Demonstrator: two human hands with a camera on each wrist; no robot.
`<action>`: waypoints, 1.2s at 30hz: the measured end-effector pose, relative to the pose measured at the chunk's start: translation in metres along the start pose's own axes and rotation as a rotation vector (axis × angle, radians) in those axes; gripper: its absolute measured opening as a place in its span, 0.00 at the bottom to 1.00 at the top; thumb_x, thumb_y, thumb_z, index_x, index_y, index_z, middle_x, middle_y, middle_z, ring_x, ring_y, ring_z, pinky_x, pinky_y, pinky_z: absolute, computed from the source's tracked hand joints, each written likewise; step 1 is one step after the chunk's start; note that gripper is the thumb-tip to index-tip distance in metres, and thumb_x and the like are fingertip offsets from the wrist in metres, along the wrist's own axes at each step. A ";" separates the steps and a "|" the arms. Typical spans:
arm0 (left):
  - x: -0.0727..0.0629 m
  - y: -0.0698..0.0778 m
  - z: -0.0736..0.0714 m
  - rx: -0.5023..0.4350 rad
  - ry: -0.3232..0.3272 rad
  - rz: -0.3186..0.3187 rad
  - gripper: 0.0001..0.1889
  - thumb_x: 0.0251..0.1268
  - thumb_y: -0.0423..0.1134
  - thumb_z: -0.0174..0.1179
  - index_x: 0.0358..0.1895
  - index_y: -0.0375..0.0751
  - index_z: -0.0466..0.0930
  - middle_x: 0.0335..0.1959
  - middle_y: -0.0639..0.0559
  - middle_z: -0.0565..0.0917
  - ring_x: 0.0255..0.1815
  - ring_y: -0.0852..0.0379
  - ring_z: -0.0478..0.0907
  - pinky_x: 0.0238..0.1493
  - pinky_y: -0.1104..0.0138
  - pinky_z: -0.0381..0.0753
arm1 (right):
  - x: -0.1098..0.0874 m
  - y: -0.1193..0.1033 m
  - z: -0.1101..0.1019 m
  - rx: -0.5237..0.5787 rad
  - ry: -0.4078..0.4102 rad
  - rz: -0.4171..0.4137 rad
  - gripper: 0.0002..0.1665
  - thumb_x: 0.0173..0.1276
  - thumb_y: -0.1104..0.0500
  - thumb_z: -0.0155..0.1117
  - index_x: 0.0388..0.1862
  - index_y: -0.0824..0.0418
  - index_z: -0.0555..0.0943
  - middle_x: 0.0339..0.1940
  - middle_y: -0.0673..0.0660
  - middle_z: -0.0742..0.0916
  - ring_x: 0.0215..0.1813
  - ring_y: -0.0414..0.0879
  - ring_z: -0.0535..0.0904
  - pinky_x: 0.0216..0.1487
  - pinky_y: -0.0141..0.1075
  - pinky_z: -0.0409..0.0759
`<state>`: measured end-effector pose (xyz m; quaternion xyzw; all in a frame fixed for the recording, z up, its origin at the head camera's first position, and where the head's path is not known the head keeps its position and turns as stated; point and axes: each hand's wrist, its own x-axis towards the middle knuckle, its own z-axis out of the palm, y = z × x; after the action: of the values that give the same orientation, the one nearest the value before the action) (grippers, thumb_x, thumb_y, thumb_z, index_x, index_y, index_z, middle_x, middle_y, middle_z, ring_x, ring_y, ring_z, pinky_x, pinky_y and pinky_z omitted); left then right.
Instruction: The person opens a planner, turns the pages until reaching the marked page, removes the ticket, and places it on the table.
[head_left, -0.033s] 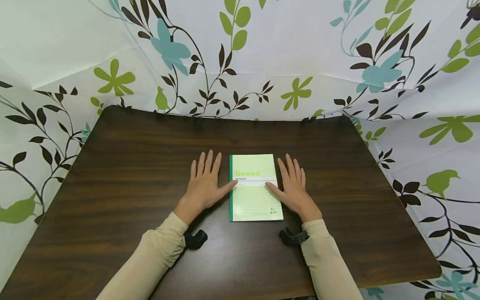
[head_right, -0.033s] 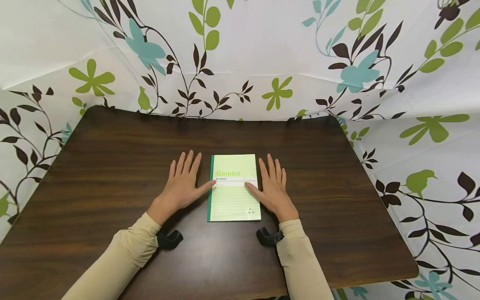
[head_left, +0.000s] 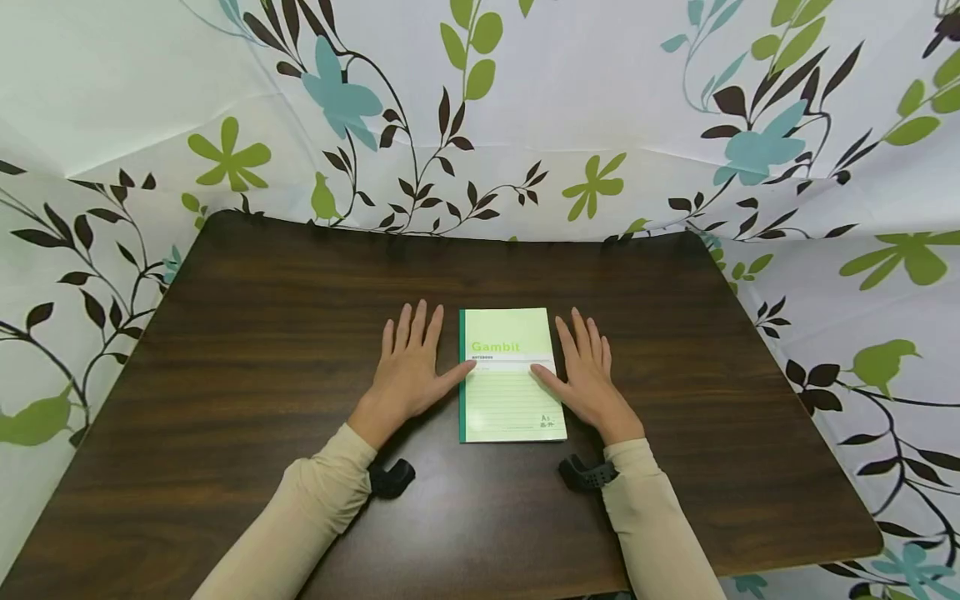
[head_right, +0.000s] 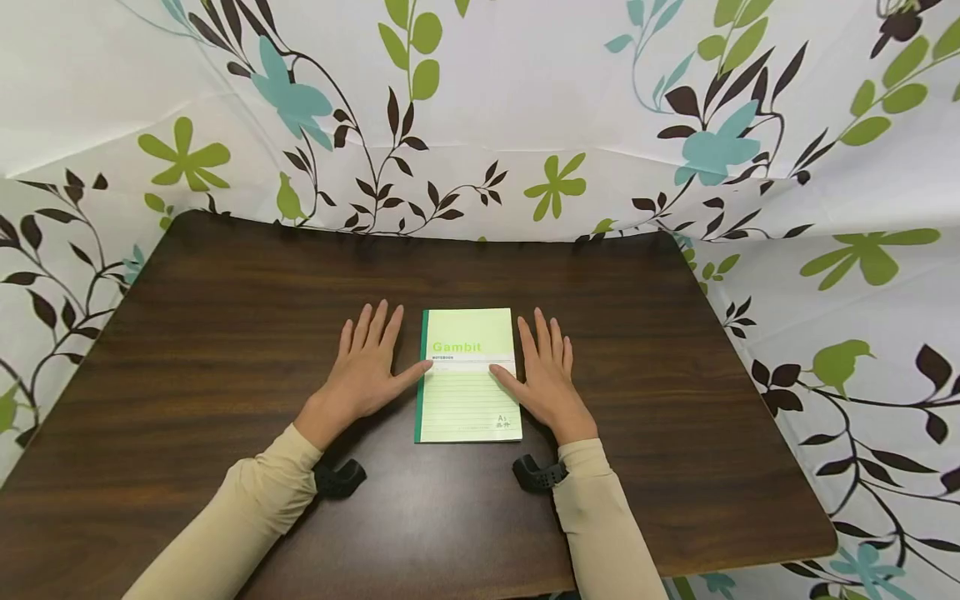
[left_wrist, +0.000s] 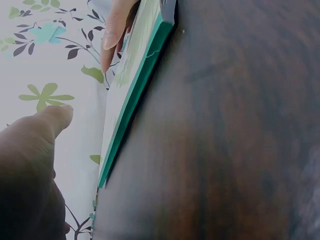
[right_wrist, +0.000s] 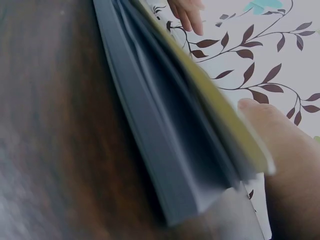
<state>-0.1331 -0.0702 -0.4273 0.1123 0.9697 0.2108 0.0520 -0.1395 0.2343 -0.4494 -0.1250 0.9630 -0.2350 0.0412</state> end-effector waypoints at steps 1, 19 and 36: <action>0.000 0.000 0.000 0.001 -0.003 0.000 0.55 0.71 0.76 0.48 0.86 0.46 0.36 0.88 0.40 0.38 0.89 0.39 0.31 0.85 0.41 0.34 | 0.000 0.000 0.000 -0.003 -0.003 0.002 0.56 0.76 0.28 0.52 0.88 0.51 0.42 0.89 0.56 0.39 0.88 0.63 0.31 0.83 0.65 0.28; 0.008 0.003 -0.018 -0.322 0.198 0.197 0.28 0.85 0.52 0.46 0.76 0.40 0.67 0.74 0.40 0.73 0.71 0.41 0.72 0.71 0.45 0.71 | 0.000 -0.015 -0.001 0.053 0.070 0.021 0.39 0.85 0.36 0.44 0.81 0.60 0.66 0.88 0.61 0.55 0.82 0.65 0.51 0.75 0.68 0.36; -0.013 -0.039 -0.010 -1.347 -0.096 -0.108 0.27 0.88 0.45 0.36 0.67 0.23 0.70 0.40 0.53 0.85 0.36 0.59 0.85 0.42 0.68 0.87 | -0.010 -0.034 0.003 -0.001 0.124 0.101 0.39 0.84 0.40 0.49 0.79 0.67 0.67 0.86 0.66 0.60 0.82 0.67 0.58 0.76 0.74 0.32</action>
<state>-0.1292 -0.1115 -0.4341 0.0159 0.6275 0.7610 0.1642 -0.1216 0.2066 -0.4360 -0.0613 0.9689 -0.2397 -0.0068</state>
